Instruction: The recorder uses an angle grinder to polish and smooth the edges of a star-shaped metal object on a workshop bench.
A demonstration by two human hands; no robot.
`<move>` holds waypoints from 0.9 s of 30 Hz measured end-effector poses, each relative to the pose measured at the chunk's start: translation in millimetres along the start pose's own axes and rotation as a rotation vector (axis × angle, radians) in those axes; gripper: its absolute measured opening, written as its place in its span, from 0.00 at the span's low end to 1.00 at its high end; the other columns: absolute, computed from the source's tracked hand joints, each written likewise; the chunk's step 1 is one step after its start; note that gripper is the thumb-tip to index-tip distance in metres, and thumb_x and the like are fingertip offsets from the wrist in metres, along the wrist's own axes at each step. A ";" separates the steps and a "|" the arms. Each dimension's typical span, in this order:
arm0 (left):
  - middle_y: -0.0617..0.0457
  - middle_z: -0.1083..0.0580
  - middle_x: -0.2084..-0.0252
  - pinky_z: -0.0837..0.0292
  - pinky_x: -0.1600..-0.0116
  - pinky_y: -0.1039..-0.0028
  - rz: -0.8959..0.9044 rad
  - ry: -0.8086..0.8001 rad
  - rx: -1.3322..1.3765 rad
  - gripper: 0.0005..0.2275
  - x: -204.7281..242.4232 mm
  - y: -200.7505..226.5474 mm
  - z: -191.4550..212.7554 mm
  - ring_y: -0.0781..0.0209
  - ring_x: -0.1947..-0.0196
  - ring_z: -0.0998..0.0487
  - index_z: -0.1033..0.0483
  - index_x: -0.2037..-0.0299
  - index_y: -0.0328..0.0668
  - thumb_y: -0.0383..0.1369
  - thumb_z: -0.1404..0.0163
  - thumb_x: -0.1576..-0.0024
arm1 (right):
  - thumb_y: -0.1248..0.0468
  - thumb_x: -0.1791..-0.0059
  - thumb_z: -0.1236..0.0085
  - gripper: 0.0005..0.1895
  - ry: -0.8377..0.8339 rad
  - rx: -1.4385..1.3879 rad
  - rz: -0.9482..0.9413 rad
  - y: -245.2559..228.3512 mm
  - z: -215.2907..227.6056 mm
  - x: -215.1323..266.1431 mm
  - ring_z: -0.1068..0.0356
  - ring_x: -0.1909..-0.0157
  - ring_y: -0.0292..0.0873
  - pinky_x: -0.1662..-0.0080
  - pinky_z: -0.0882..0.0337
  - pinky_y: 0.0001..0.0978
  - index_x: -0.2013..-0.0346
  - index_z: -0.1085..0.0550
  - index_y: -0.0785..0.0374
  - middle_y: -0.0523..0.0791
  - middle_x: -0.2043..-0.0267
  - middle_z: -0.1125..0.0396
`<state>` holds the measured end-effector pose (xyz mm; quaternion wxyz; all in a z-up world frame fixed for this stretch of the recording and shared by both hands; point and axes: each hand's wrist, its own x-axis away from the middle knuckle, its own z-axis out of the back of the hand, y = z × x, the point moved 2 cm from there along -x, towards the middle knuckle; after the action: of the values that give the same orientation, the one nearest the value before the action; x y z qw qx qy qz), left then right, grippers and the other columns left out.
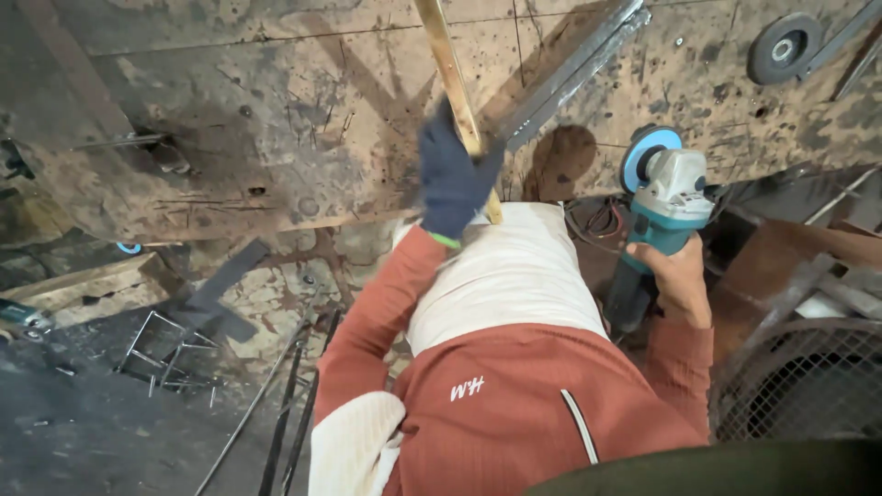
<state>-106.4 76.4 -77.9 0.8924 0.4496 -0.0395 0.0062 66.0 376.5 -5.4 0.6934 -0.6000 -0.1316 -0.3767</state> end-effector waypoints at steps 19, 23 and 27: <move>0.38 0.22 0.70 0.28 0.65 0.49 0.046 -0.834 -0.161 0.22 17.0 10.0 145.8 0.34 0.69 0.20 0.34 0.39 0.48 0.46 0.48 0.41 | 0.67 0.63 0.33 0.30 -0.050 0.188 0.039 -24.3 -16.6 0.2 0.29 0.54 0.39 0.49 0.29 0.32 0.47 0.27 0.68 0.45 0.54 0.28; 0.39 0.22 0.72 0.27 0.65 0.50 0.158 -0.878 -0.199 0.23 23.5 -6.1 133.4 0.36 0.69 0.19 0.35 0.40 0.47 0.47 0.48 0.42 | 0.63 0.65 0.29 0.36 0.002 0.346 0.003 -28.8 -21.0 -2.7 0.30 0.51 0.41 0.48 0.30 0.33 0.45 0.30 0.69 0.46 0.50 0.28; 0.39 0.22 0.69 0.28 0.66 0.51 0.063 -0.785 -0.263 0.19 14.3 -12.2 125.7 0.37 0.69 0.20 0.29 0.44 0.47 0.46 0.47 0.40 | 0.62 0.65 0.29 0.38 -0.080 0.338 0.064 -44.6 -32.1 -11.5 0.31 0.48 0.41 0.44 0.32 0.34 0.43 0.31 0.70 0.47 0.48 0.29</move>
<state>-99.7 -32.2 -12.1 0.8587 0.2985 -0.3911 -0.1437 19.1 351.0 12.2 0.7904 -0.4931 -0.2012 -0.3028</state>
